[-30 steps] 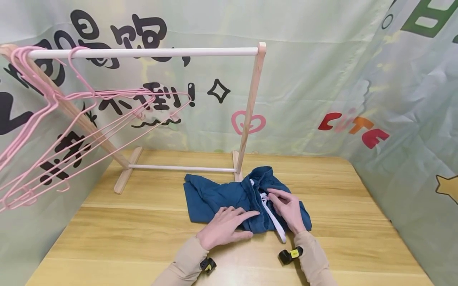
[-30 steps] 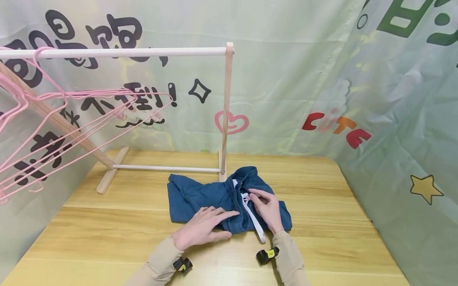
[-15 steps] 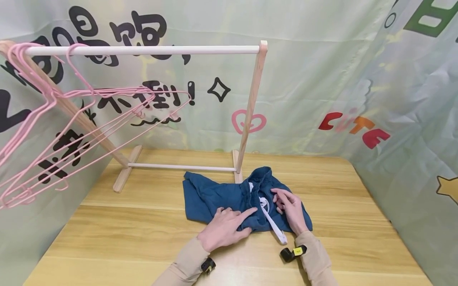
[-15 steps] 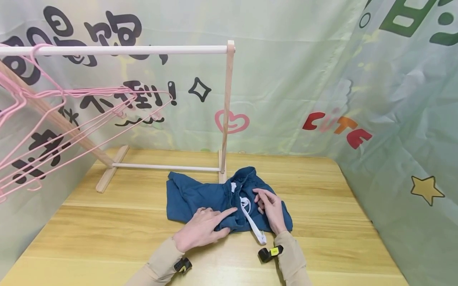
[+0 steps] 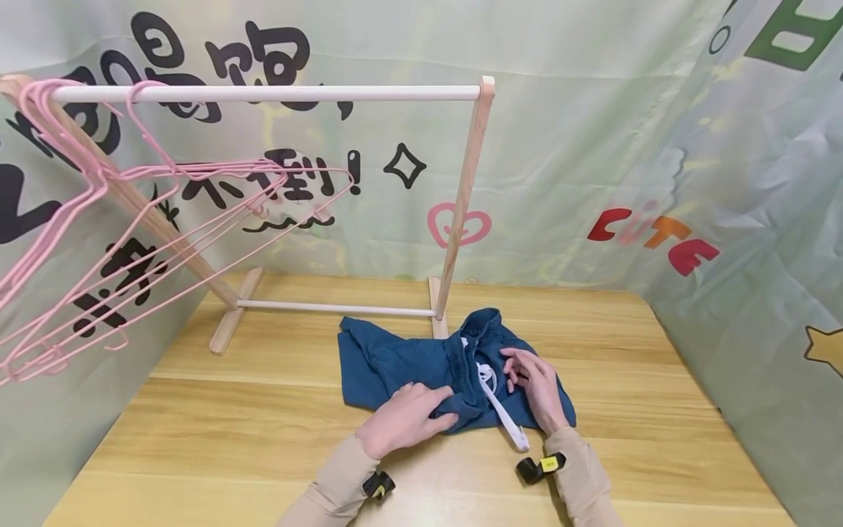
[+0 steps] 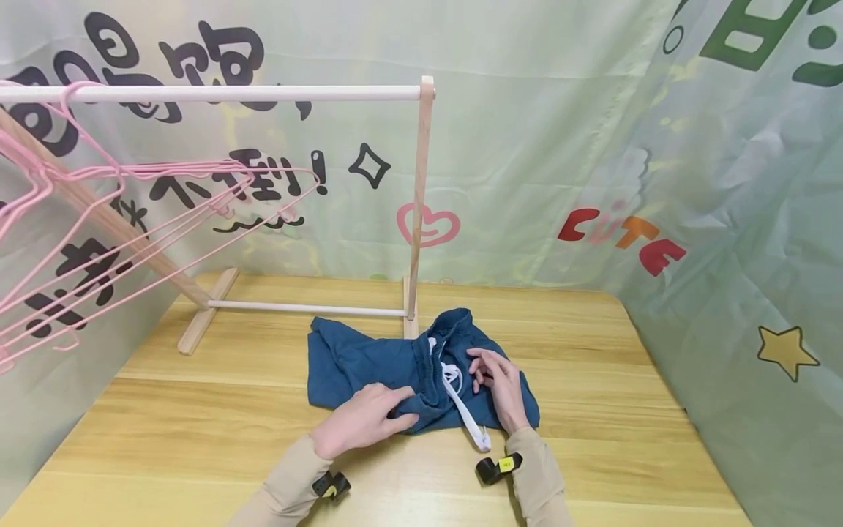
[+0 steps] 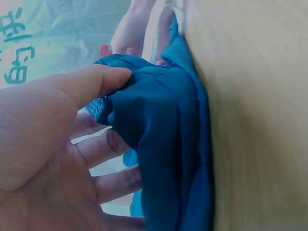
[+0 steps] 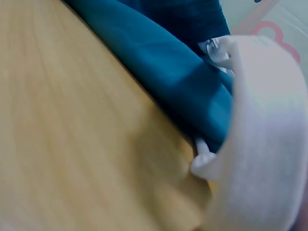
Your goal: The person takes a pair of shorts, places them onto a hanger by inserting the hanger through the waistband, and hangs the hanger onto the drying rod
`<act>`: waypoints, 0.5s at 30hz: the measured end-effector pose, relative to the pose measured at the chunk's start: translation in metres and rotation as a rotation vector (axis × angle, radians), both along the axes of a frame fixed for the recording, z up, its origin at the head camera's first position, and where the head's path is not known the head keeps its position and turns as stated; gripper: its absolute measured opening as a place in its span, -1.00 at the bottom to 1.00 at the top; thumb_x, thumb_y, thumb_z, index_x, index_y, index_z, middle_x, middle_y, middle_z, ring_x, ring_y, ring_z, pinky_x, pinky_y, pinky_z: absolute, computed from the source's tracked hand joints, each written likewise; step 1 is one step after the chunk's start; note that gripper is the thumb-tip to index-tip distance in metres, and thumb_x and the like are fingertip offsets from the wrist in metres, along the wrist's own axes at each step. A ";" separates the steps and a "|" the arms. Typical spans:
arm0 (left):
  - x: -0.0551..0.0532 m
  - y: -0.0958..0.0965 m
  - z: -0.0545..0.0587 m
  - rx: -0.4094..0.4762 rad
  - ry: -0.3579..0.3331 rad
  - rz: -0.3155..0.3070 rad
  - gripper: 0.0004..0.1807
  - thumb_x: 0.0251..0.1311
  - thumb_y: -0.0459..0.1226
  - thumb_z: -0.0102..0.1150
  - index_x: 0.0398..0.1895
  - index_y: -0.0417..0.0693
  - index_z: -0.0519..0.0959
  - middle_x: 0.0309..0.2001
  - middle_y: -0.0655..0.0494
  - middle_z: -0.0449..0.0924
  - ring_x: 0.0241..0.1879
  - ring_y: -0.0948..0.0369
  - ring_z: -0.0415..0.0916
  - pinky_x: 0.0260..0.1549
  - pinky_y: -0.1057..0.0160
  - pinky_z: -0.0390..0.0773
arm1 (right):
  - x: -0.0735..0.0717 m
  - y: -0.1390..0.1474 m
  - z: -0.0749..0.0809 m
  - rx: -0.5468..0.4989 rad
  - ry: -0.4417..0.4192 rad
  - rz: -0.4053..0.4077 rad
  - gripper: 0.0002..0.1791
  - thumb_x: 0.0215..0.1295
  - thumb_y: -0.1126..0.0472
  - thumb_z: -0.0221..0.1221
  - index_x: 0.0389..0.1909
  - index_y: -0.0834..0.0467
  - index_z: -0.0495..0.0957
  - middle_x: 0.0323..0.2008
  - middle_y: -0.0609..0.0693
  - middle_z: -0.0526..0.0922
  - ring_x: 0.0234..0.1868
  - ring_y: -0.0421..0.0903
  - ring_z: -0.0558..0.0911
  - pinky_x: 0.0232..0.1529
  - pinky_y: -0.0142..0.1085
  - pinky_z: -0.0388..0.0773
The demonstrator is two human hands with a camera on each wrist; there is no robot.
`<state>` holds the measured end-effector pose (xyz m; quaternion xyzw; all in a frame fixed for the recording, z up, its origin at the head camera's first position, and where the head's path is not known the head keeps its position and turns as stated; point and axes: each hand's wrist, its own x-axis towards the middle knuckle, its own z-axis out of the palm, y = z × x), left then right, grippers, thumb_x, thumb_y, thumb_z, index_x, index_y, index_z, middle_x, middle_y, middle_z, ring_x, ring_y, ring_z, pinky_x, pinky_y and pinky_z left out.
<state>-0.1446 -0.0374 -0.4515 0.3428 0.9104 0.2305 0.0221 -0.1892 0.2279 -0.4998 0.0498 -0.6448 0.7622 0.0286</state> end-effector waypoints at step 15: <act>-0.007 -0.015 0.014 0.405 -0.034 0.086 -0.95 0.36 -0.23 0.14 -0.23 0.04 0.48 -0.53 0.31 0.35 -0.55 0.43 0.29 -0.58 0.50 0.18 | 0.003 0.003 -0.003 -0.172 0.130 0.030 -0.74 0.54 0.36 -0.03 0.00 0.39 0.59 -0.41 0.01 0.63 -0.48 -0.13 0.55 -0.47 -0.33 0.58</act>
